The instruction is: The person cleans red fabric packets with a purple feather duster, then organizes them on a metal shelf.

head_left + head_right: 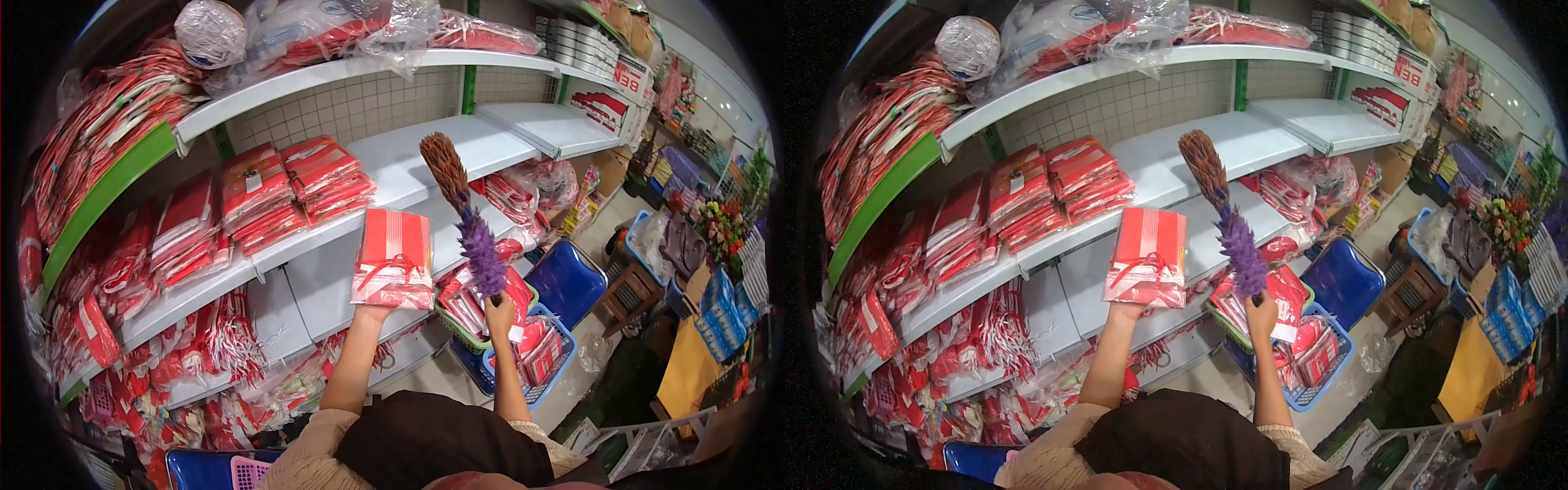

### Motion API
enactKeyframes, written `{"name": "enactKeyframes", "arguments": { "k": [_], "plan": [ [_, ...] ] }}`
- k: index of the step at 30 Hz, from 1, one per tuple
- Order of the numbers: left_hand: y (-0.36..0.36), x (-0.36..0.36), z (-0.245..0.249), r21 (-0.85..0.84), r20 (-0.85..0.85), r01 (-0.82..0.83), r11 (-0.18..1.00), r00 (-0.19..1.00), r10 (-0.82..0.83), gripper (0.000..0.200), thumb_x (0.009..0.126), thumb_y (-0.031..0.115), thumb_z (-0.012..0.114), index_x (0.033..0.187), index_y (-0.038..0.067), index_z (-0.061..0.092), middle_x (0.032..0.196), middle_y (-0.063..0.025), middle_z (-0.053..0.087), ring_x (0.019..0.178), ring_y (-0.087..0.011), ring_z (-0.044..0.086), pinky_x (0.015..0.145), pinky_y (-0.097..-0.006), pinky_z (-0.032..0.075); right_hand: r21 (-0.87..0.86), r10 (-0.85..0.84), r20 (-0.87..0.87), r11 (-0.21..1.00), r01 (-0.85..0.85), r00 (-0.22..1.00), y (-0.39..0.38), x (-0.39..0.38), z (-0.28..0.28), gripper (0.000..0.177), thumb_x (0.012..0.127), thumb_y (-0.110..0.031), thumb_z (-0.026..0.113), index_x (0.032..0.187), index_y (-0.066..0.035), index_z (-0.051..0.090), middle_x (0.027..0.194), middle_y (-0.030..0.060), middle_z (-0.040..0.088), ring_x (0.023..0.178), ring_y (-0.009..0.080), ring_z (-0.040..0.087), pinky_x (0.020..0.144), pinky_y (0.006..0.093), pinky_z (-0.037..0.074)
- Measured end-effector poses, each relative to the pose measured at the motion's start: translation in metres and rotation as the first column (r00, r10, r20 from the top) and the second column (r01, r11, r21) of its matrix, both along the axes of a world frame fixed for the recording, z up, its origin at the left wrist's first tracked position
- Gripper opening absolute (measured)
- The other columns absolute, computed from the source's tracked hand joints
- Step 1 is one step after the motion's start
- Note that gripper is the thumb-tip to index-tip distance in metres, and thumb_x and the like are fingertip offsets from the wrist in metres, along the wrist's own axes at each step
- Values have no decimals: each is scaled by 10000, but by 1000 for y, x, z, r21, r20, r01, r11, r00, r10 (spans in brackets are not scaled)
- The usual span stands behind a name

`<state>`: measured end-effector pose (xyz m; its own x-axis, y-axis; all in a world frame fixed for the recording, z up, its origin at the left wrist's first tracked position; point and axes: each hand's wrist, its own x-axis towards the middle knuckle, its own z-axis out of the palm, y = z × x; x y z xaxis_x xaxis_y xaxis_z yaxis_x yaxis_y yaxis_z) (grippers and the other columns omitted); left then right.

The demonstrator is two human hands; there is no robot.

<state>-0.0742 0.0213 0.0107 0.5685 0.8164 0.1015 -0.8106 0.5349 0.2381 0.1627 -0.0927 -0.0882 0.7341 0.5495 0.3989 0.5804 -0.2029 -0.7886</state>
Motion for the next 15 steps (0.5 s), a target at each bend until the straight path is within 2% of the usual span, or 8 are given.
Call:
{"name": "enactKeyframes", "arguments": {
  "k": [4,7,8,9,10,12,14,15],
  "plan": [
    [0,4,9,-25,101,85,996,992,-82,322,927,296,385,1114,67,512,1022,-122,573,903,-267,551,851,-448,459,-45,-114,259,991,130,959,-37,36,-16,239,612,-204,646,699,12,589,604,197,553,587,377,558,553,454,413],
    [-5,5,2,185,138,119,976,980,-146,344,931,308,371,1167,84,480,1154,-122,509,1030,-269,499,912,-449,417,62,-75,445,997,52,893,-61,47,-8,202,654,-207,609,677,-11,570,592,186,535,582,373,549,516,439,393],
    [25,6,-58,355,-75,22,935,997,5,376,927,335,367,1198,90,454,1227,-105,448,1099,-260,447,955,-442,374,121,-66,470,993,9,880,-66,47,-2,205,673,-212,597,664,-12,558,592,187,533,574,371,547,505,430,392],
    [53,7,-118,516,-263,-32,856,945,194,411,923,362,363,1229,96,428,1300,-88,387,1167,-250,394,998,-436,332,-24,-45,485,998,65,873,-76,55,-11,196,689,-228,614,757,-44,624,644,174,567,647,348,573,567,426,420],
    [77,4,-166,405,-259,-16,914,957,131,428,921,378,357,1243,103,415,1328,-75,354,1192,-237,368,1019,-419,309,-20,-66,496,996,88,866,-80,55,-11,198,689,-231,617,765,-48,629,653,173,572,654,344,576,575,421,427],
    [26,5,-79,551,-246,54,833,964,100,396,922,382,359,1168,90,465,1184,-81,494,1078,-229,470,962,-391,383,-11,-107,518,991,132,849,-88,53,-9,204,690,-237,623,781,-55,639,671,171,584,666,335,583,591,410,441],
    [-5,12,6,139,88,196,971,974,-210,376,933,351,350,1138,74,501,1142,-84,534,1039,-218,506,947,-391,396,-163,-155,466,953,256,871,-93,51,-12,208,680,-208,605,806,-47,643,668,180,593,633,353,581,597,435,454],
    [7,12,-18,173,76,160,972,982,-175,382,924,350,368,1113,55,522,1112,-110,560,991,-246,542,907,-409,428,-212,-200,444,924,319,874,-95,50,-14,210,673,-201,602,804,-42,641,668,186,594,622,359,578,596,445,454]
  ]
}}
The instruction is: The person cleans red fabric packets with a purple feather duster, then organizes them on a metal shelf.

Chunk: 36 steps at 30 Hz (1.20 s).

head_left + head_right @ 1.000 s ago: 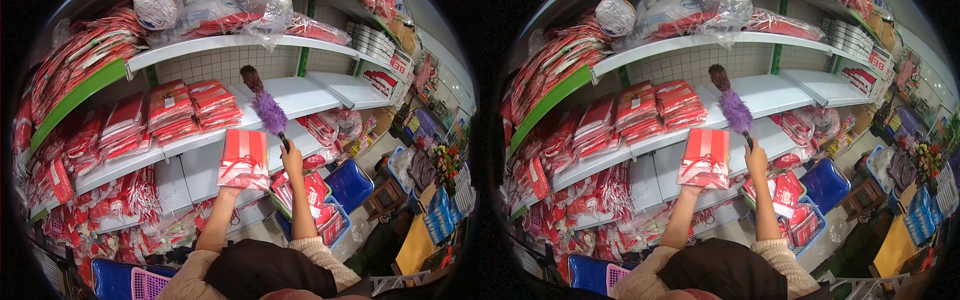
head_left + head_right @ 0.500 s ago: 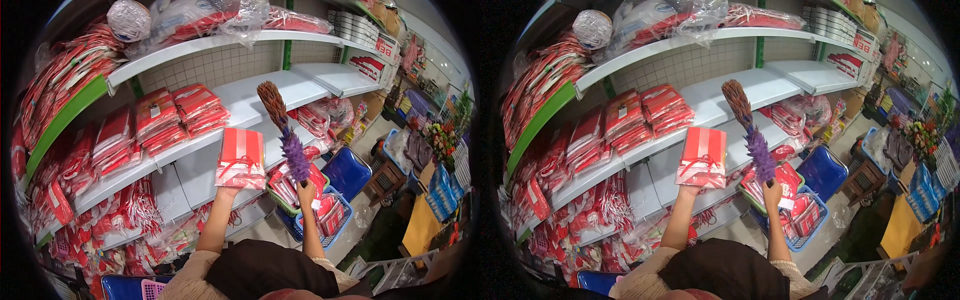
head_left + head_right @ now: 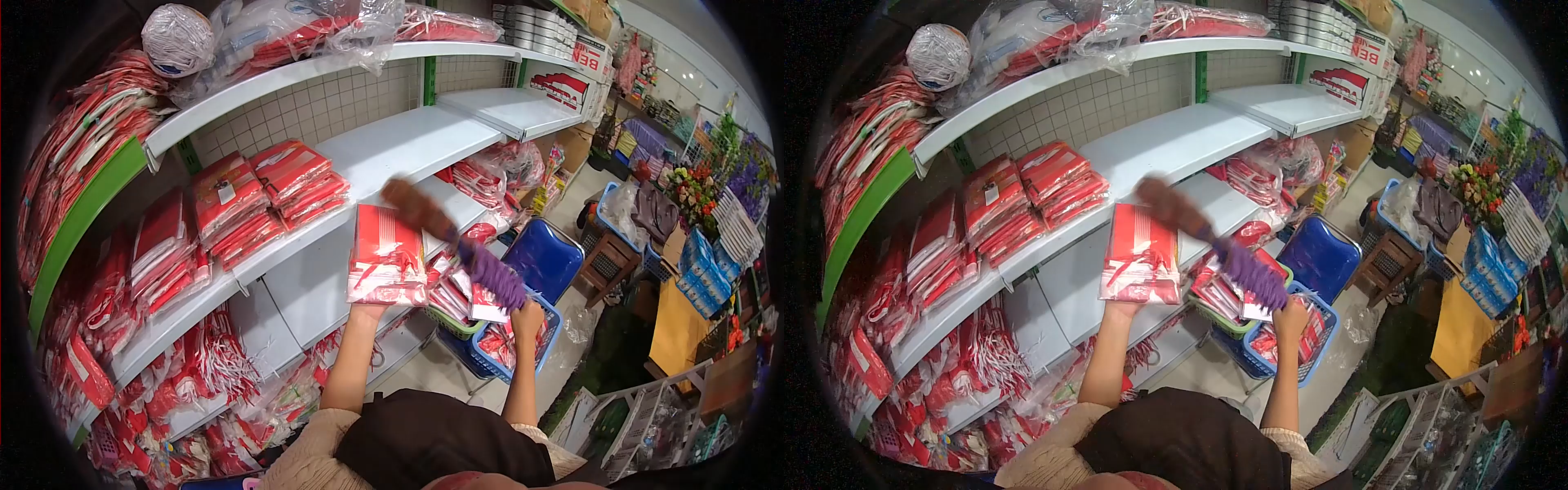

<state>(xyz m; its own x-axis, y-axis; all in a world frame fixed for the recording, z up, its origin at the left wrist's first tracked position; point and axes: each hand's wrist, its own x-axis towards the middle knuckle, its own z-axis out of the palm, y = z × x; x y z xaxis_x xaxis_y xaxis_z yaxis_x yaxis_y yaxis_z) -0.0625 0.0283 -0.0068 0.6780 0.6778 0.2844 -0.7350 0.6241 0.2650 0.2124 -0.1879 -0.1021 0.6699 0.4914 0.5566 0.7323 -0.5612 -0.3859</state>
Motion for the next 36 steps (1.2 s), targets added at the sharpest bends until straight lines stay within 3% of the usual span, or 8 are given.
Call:
{"name": "enactKeyframes", "arguments": {
  "k": [2,9,13,16,23,26,29,36],
  "plan": [
    [-5,0,3,-71,-23,-32,997,999,30,387,914,360,386,1104,55,528,1084,-119,572,965,-258,557,883,-413,444,16,-104,-64,994,106,992,0,-8,5,212,627,-150,583,784,-16,633,665,204,593,594,388,568,590,477,452],
    [0,-3,-12,-55,46,133,990,990,-131,411,890,413,427,1112,83,533,1100,-82,564,983,-228,546,886,-406,437,93,285,37,953,-287,958,-21,-8,-1,244,584,-109,569,797,-26,654,676,234,578,665,391,570,629,462,442],
    [-11,-10,8,-48,-68,12,999,998,-15,424,886,440,417,1079,82,533,1070,-108,561,1013,-255,528,908,-416,425,-177,17,-37,984,-23,999,-13,-17,-3,206,608,-170,592,723,-1,623,651,221,579,632,380,583,597,468,445],
    [-12,-19,5,-65,-30,48,997,998,-50,424,887,440,417,1080,81,534,1069,-110,563,1009,-253,530,906,-412,425,-69,-62,6,996,62,998,-14,-19,1,222,625,-205,607,691,7,601,611,224,562,593,383,576,572,466,441],
    [-8,-16,8,-168,-22,7,986,1000,-11,435,888,440,414,1085,73,538,1062,-113,573,995,-253,536,902,-416,425,63,270,59,960,-273,961,-18,-37,36,216,667,-221,615,708,-9,607,581,214,551,583,386,572,557,465,439],
    [-13,-21,18,-130,-21,36,991,999,-39,453,888,440,408,1102,62,536,1064,-109,579,970,-258,545,884,-423,435,-170,53,92,985,-37,994,-14,-16,-3,195,678,-225,614,723,-35,616,602,206,556,587,384,568,544,462,433],
    [-9,-22,12,-156,-47,11,988,999,-18,437,895,428,395,1102,69,533,1064,-107,583,953,-258,554,861,-423,449,-44,-95,-33,995,94,995,-6,-27,7,163,625,-134,579,725,-7,602,658,200,580,624,392,562,590,471,438],
    [1,-27,-8,8,15,85,996,996,-85,412,903,396,402,1122,69,523,1093,-105,571,976,-256,546,887,-422,434,123,354,137,921,-370,925,3,-22,-1,168,691,-233,597,699,-66,585,622,186,559,605,384,561,539,459,423]
  ]
}}
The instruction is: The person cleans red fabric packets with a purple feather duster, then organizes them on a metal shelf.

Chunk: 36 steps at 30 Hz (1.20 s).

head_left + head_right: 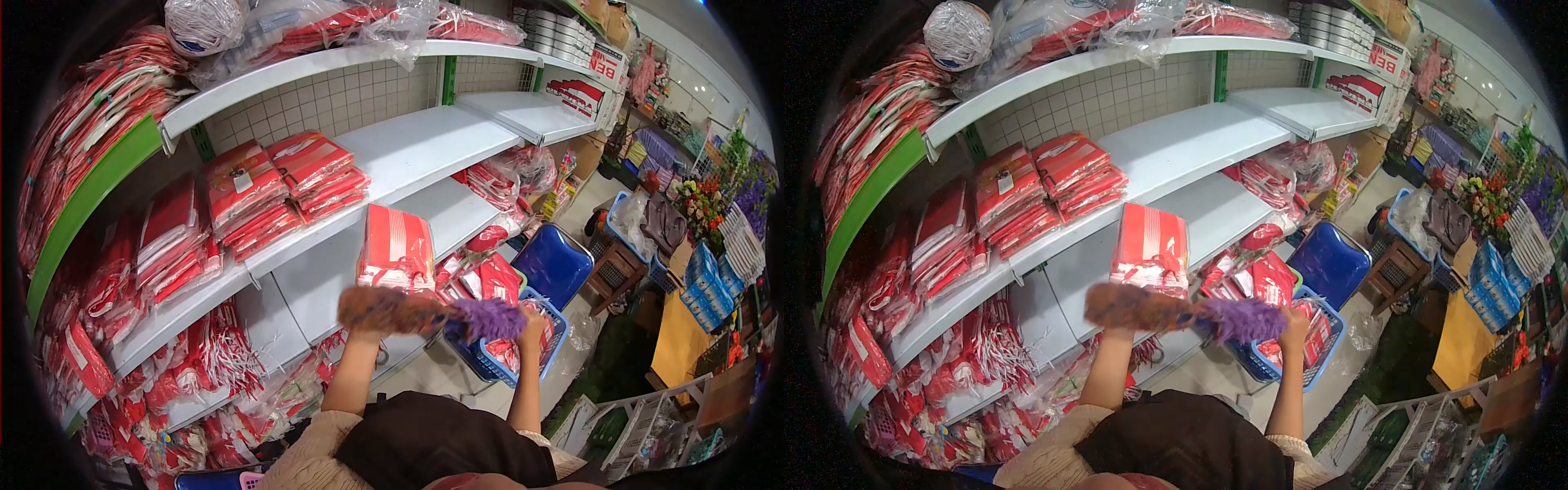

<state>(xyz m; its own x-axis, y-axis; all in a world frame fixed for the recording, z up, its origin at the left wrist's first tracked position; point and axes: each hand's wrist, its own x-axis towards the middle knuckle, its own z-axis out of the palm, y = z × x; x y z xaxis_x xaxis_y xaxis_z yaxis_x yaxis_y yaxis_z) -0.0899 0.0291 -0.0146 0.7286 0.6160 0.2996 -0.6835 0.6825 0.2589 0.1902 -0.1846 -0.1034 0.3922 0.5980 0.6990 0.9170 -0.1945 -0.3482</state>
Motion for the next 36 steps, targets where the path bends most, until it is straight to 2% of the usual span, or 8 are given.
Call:
{"name": "enactKeyframes", "arguments": {
  "k": [7,11,15,22,26,30,33,36],
  "plan": [
    [-1,9,4,-14,-24,-29,999,999,29,409,904,391,405,1127,69,521,1095,-103,570,978,-256,544,889,-421,432,-282,-227,-17,935,213,974,35,26,-17,163,642,-175,586,661,-13,582,628,224,559,605,406,555,564,478,434],
    [-3,15,14,-15,-27,-62,998,998,62,407,905,389,407,1130,69,520,1097,-102,569,980,-256,544,890,-421,431,-98,-160,-321,986,135,933,71,18,57,164,642,-153,600,639,10,578,647,213,576,636,388,577,572,462,437],
    [-2,24,27,-14,-31,-131,991,991,130,406,905,386,409,1132,69,519,1098,-101,568,981,-256,543,891,-421,430,-70,11,-374,997,-40,928,121,22,109,315,706,-202,607,985,-65,555,707,187,609,672,373,589,588,438,443],
    [-12,35,43,-6,-107,-405,914,909,402,403,906,382,412,1137,69,517,1101,-99,566,983,-256,541,893,-420,428,-136,203,47,971,-195,978,229,15,192,267,763,-147,596,1005,-41,557,781,193,629,742,373,605,643,450,462],
    [-28,34,66,-210,-48,-341,916,940,339,388,896,362,432,1136,72,524,1091,-96,579,973,-253,562,874,-415,451,-342,293,-138,882,-324,946,249,-12,221,269,724,-97,596,970,2,557,901,232,601,852,376,580,724,455,456],
    [-24,25,55,-83,92,-359,930,926,366,408,898,368,435,1159,62,504,1154,-114,542,1026,-259,528,904,-400,429,-31,397,17,918,-396,918,211,-53,215,393,725,-141,645,1078,-11,530,1064,223,534,989,364,503,853,421,404],
    [-34,23,77,-95,44,-465,880,881,471,418,896,379,433,1150,56,510,1138,-118,550,1025,-264,532,904,-405,429,223,617,-376,784,-579,691,181,-89,191,505,814,-222,623,1229,1,438,1143,170,512,1017,277,513,868,355,406],
    [-37,23,88,-111,58,-492,864,864,499,467,891,410,412,1183,56,496,1163,-124,549,1032,-282,545,906,-430,434,348,625,-768,586,-732,135,173,-113,170,457,858,-203,586,1218,31,430,1186,148,511,993,192,546,840,300,436]
  ]
}}
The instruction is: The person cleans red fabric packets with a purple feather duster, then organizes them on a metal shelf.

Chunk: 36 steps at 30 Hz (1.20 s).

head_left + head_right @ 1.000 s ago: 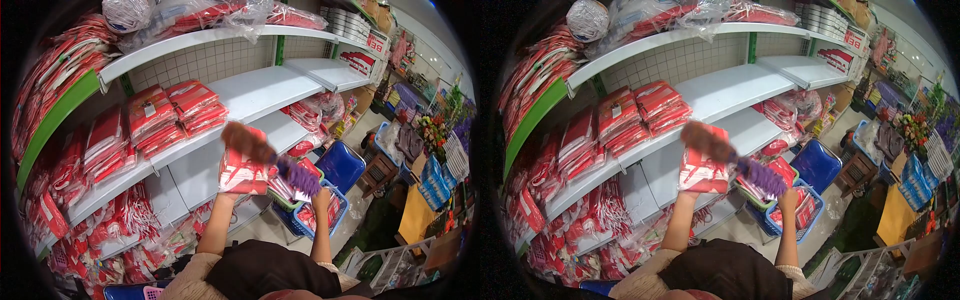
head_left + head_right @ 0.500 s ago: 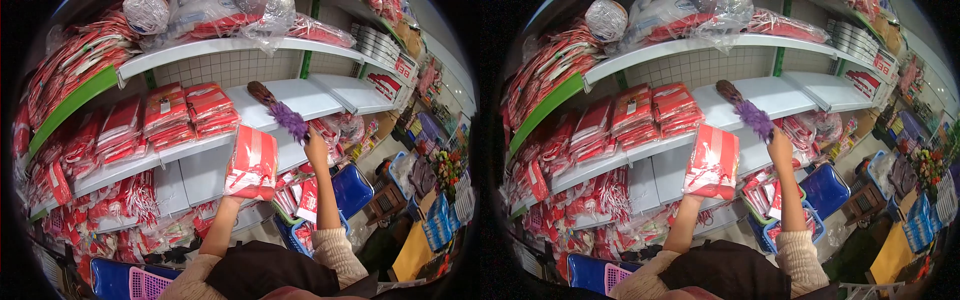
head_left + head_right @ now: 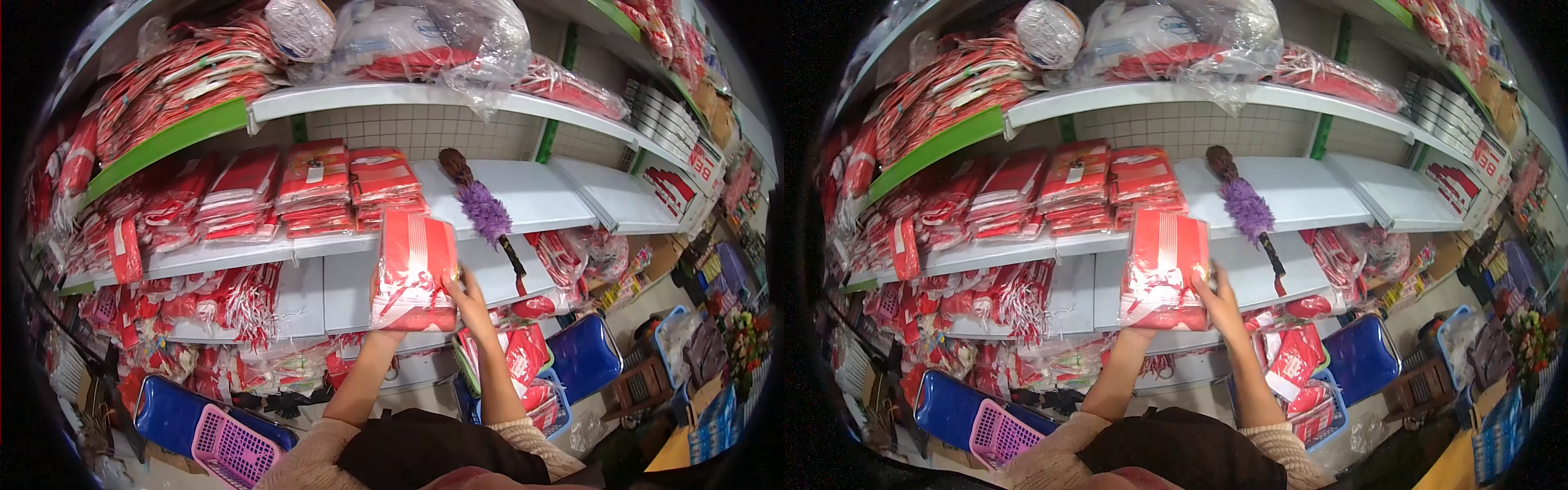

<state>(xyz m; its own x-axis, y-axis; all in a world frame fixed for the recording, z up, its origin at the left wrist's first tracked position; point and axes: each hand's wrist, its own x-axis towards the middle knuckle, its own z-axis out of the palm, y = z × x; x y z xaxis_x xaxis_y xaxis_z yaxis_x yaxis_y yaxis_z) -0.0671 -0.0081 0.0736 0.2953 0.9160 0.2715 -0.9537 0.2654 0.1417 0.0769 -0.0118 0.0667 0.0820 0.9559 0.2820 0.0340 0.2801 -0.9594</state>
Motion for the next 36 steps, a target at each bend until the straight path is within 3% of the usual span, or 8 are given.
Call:
{"name": "enactKeyframes", "arguments": {
  "k": [4,6,8,15,19,22,26,36],
  "plan": [
    [20,-17,-10,108,-182,-113,988,975,131,466,914,356,408,1249,36,453,1222,-124,521,1076,-247,530,937,-402,413,-47,245,-530,947,-316,812,11,-16,-7,349,896,-111,502,1216,12,434,1161,103,546,1037,157,525,885,301,429],
    [33,-30,1,264,-389,-345,901,817,427,473,921,314,418,1290,19,410,1272,-129,476,1130,-215,491,959,-369,393,63,212,-470,976,-206,857,24,-24,6,360,876,-100,529,1207,13,443,1147,103,557,1007,154,547,859,291,446],
    [48,-46,25,549,-451,-518,656,477,754,486,924,279,423,1321,5,368,1333,-142,414,1187,-196,444,984,-353,369,162,201,-431,976,-144,879,45,-31,25,368,862,-84,544,1204,12,448,1135,101,565,983,153,560,845,286,452],
    [82,-85,93,668,-541,-464,583,235,807,704,816,191,639,1367,-15,252,1423,-184,224,1220,-272,387,989,-331,352,312,315,-123,913,-264,941,164,-53,121,378,848,-116,560,1181,38,474,1074,138,580,937,179,563,800,295,456],
    [127,-92,67,924,-376,-191,331,-611,697,766,723,279,709,1314,-26,329,1362,-250,270,1229,-374,358,1014,-396,329,156,104,131,980,-124,986,249,-74,117,577,770,-315,647,1151,88,487,1057,224,590,929,270,599,781,341,465],
    [107,-77,62,952,-235,-39,304,-730,642,666,727,312,667,1253,-21,429,1319,-206,379,1244,-345,346,1029,-398,307,141,-81,504,990,10,860,282,-69,100,683,620,-477,724,995,80,600,961,280,608,927,345,611,762,372,473],
    [101,-75,51,952,6,175,251,-831,556,631,718,302,669,1215,-27,462,1273,-176,442,1268,-324,313,1027,-411,304,143,-141,713,988,55,687,250,-67,104,421,608,-370,734,746,23,671,795,220,644,821,327,634,728,392,483],
    [95,-67,40,951,85,217,219,-867,492,683,700,291,678,1239,-42,424,1312,-181,397,1306,-319,255,1003,-438,314,206,-185,683,977,57,707,228,-62,89,613,702,-519,612,1041,-8,625,1122,211,564,1039,366,534,945,404,368]
  ]
}}
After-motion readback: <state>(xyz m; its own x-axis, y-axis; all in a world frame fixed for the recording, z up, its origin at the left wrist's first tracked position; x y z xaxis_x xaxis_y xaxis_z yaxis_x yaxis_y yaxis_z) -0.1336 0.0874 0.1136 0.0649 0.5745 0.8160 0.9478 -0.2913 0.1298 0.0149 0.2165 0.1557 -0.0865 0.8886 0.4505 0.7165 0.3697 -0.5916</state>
